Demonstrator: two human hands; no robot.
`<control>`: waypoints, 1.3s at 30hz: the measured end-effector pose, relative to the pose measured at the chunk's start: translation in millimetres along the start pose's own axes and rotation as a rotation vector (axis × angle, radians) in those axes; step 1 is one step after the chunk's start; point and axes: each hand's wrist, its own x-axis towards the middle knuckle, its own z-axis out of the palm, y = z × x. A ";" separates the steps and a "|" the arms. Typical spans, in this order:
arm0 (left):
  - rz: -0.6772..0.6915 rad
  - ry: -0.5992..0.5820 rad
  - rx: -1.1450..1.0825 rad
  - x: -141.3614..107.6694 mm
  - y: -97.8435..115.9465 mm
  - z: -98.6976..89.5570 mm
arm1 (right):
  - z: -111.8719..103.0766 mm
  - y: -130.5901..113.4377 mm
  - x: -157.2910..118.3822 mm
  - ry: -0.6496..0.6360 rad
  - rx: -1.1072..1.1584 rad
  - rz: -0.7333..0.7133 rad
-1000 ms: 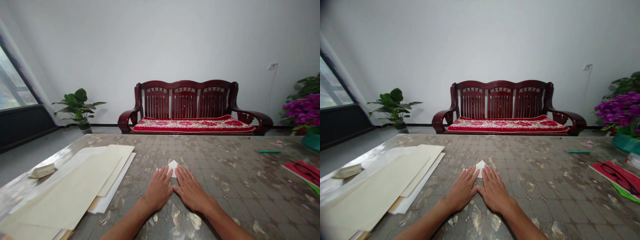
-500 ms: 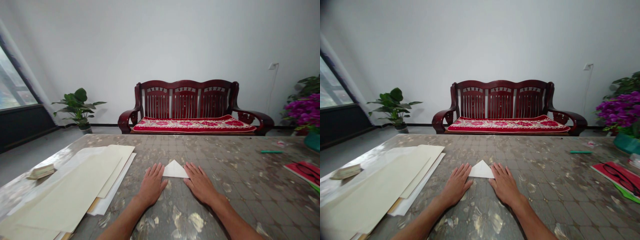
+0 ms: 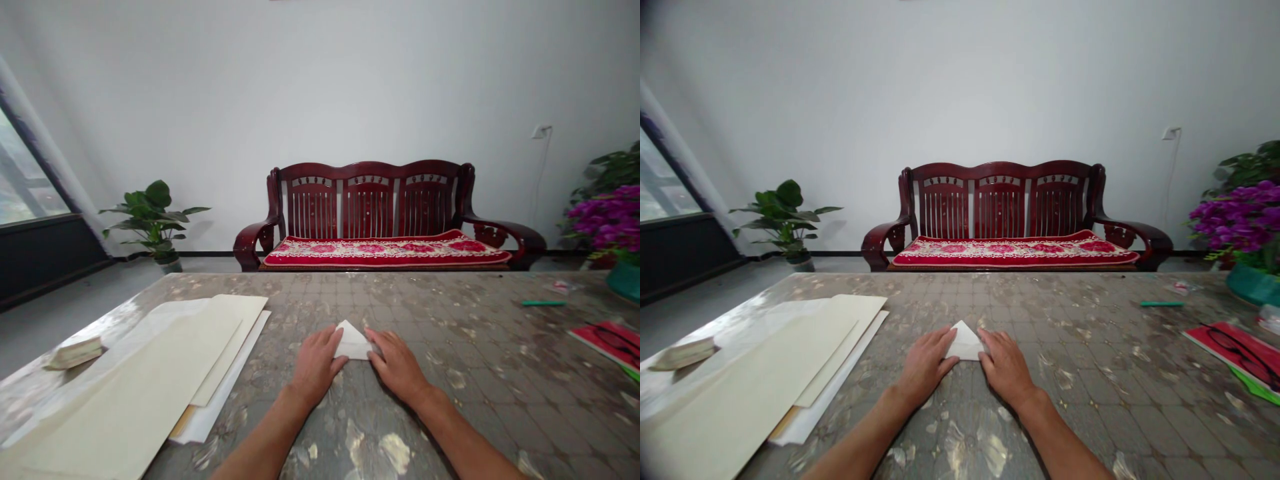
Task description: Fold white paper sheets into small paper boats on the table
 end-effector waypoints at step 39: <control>0.140 -0.094 0.065 -1.6 27.1 -4.0 | -3.7 -2.3 16.1 0.037 1.082 0.351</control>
